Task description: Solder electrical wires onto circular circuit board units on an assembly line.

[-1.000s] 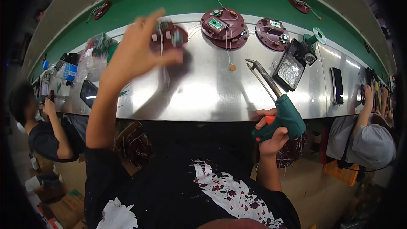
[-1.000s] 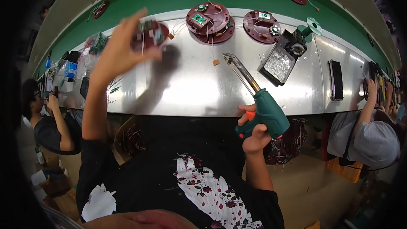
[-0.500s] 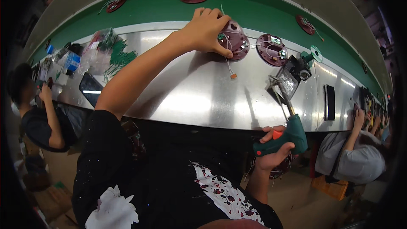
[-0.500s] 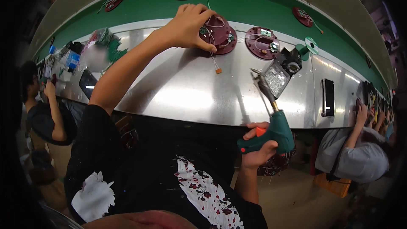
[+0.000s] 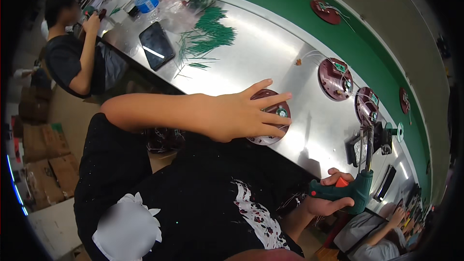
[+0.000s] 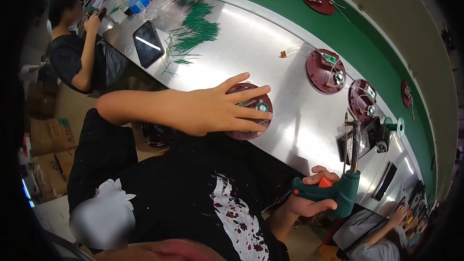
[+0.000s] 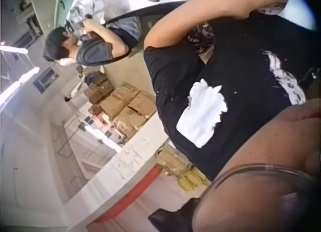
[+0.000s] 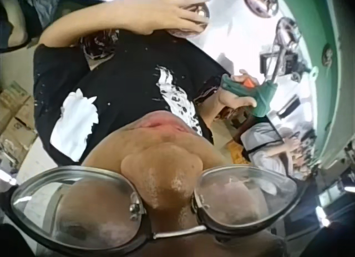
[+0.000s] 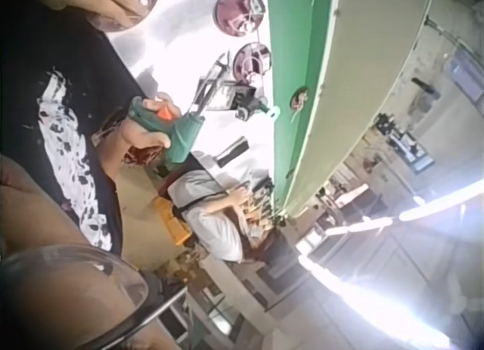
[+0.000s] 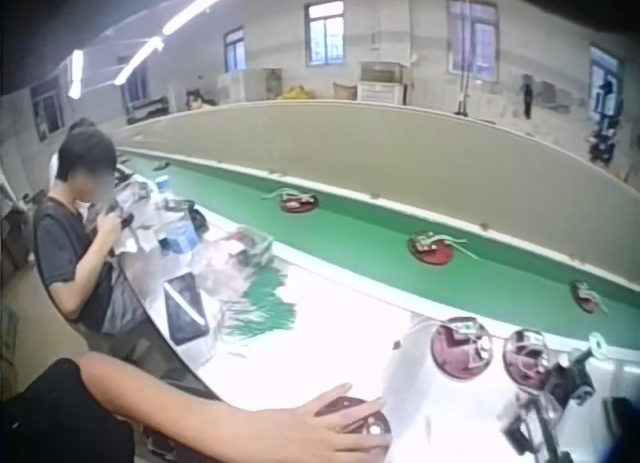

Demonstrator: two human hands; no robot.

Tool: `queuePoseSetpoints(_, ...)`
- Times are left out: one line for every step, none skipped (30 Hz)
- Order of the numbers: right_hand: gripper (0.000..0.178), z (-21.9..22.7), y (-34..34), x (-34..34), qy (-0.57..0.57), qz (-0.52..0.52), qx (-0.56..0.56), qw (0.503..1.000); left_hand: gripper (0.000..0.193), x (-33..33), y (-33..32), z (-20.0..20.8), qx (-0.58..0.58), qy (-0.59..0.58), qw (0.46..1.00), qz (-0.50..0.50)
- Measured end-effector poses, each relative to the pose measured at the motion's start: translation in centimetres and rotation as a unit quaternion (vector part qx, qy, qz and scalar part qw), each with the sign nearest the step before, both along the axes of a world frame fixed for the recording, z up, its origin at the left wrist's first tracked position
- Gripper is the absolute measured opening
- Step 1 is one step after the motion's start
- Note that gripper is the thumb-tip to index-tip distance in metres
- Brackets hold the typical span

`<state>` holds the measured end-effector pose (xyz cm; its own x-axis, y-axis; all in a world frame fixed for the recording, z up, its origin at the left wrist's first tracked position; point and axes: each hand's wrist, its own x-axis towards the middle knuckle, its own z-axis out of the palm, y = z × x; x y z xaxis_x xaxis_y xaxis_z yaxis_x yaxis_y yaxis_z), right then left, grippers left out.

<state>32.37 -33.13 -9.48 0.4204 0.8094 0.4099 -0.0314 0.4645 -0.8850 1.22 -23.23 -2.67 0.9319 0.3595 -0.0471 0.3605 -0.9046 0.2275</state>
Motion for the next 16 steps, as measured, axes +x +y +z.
queuePoseSetpoints(0.073,-0.2,0.4,-0.4,0.006,0.011,0.002,1.0,0.075,-0.3,-0.6,0.2,-0.012,-0.009,1.0,0.017)
queuePoseSetpoints(0.073,-0.3,0.7,-0.8,0.012,0.021,0.003,1.0,0.077,-0.7,-1.1,0.3,-0.024,-0.018,0.999,0.034)
queuePoseSetpoints(0.073,-0.4,1.0,-1.1,0.018,0.031,0.005,0.999,0.08,-1.0,-1.4,0.3,-0.035,-0.027,0.998,0.05)
queuePoseSetpoints(0.073,-0.4,1.3,-1.5,0.018,0.036,0.005,0.999,0.08,-1.5,-1.5,0.3,-0.035,-0.027,0.997,0.056)
queuePoseSetpoints(0.073,-0.3,1.6,-1.9,0.015,0.035,0.001,0.999,0.073,-2.0,-1.5,0.2,0.002,-0.031,0.996,0.087)
queuePoseSetpoints(0.073,-0.2,1.8,-2.2,0.012,0.033,-0.004,0.999,0.067,-2.5,-1.5,0.1,0.039,-0.036,0.992,0.117)
queuePoseSetpoints(0.074,-0.1,2.1,-2.5,0.008,0.03,-0.008,0.999,0.061,-3.0,-1.4,-0.1,0.076,-0.04,0.986,0.145)
queuePoseSetpoints(0.074,-0.2,2.3,-2.8,0.008,0.031,-0.009,0.999,0.061,-3.8,-0.8,-0.5,0.075,-0.04,0.985,0.147)
queuePoseSetpoints(0.074,-0.3,2.6,-3.0,0.018,0.04,-0.013,0.999,0.056,-4.8,-0.2,-0.9,0.097,-0.057,0.969,0.221)
queuePoseSetpoints(0.074,-0.4,2.8,-3.1,0.027,0.047,-0.017,0.998,0.052,-5.9,0.5,-1.2,0.118,-0.074,0.946,0.293)
queuePoseSetpoints(0.075,-0.6,3.0,-3.3,0.033,0.053,-0.021,0.998,0.052,-7.3,1.2,-1.6,0.119,-0.074,0.945,0.296)
queuePoseSetpoints(0.075,-0.8,3.2,-3.5,0.033,0.058,-0.02,0.998,0.049,-8.7,1.8,-1.8,0.108,-0.085,0.928,0.347)
queuePoseSetpoints(0.075,-1.1,3.2,-3.6,0.039,0.085,-0.033,0.995,0.046,-9.9,2.5,-2.0,0.097,-0.096,0.908,0.397)
queuePoseSetpoints(0.076,-1.3,3.1,-3.7,0.046,0.113,-0.046,0.992,0.046,-10.8,3.2,-2.4,0.099,-0.094,0.905,0.402)
queuePoseSetpoints(0.076,-1.4,3.0,-3.8,0.053,0.142,-0.058,0.987,0.047,-11.7,3.9,-2.8,0.081,-0.107,0.893,0.429)
queuePoseSetpoints(0.077,-1.1,3.0,-4.3,0.045,0.157,-0.064,0.984,0.047,-12.9,4.8,-2.7,0.067,-0.117,0.881,0.454)
